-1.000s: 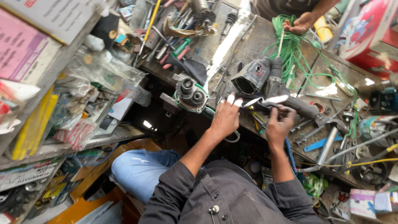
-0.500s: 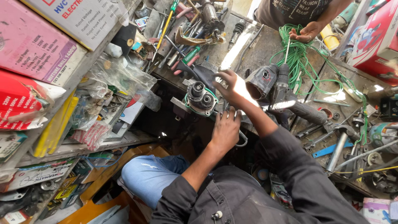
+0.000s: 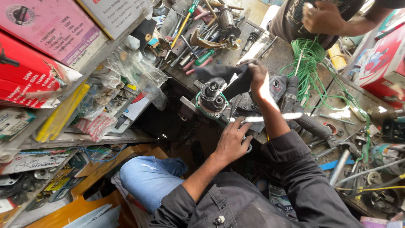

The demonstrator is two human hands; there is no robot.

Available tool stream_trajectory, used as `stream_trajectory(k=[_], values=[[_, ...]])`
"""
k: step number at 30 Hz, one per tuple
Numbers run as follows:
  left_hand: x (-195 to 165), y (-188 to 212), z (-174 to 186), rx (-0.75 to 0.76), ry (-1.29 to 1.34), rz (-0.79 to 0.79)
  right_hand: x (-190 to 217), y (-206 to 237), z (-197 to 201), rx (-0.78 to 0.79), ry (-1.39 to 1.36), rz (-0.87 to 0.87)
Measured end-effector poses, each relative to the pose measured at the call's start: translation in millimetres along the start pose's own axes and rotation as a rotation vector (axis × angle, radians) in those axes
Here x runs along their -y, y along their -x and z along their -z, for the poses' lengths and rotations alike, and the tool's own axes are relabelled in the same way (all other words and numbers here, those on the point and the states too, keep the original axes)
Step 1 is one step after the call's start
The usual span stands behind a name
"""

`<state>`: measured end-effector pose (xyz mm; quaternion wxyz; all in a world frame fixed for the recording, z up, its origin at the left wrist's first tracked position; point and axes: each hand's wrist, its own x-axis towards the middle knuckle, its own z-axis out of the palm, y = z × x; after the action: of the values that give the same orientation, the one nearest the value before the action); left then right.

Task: The person sits at a cluttered repair workbench and disassembles a power tool, handling its housing, chuck and small internal parts. They pick up and fit small components, pass parts with another person, and continue working on the tool body by hand.

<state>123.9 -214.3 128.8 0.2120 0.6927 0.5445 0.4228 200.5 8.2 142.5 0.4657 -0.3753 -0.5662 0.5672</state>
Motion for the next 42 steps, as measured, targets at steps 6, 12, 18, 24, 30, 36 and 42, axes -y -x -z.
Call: stream_trajectory(k=[6,12,18,24,30,36,42], values=[[-24.6,-12.8,1.0,-0.180,0.048,-0.072,46.8,43.8,30.8,-0.073,-0.614,0.007],[-34.3,-46.4,-11.2,-0.387,0.073,-0.306,58.3,124.7,78.8,-0.061,-0.856,0.073],[-34.2,-78.6,-35.1,-0.160,0.296,-0.290,24.5,177.4,61.9,-0.270,-0.832,-0.053],[-38.0,-76.8,-63.4,-0.236,0.550,0.065,34.4,201.1,31.6,-0.230,-0.529,-0.060],[-7.5,-73.1,-93.6,-0.318,0.597,0.250,39.8,216.3,8.1,-0.091,-0.344,-0.075],[50.8,-68.2,-133.2,-0.176,0.665,0.620,34.7,234.5,6.9,0.077,-0.119,-0.021],[58.6,-74.3,-118.9,-0.111,1.255,0.737,20.8,237.0,26.5,-0.018,0.070,0.008]])
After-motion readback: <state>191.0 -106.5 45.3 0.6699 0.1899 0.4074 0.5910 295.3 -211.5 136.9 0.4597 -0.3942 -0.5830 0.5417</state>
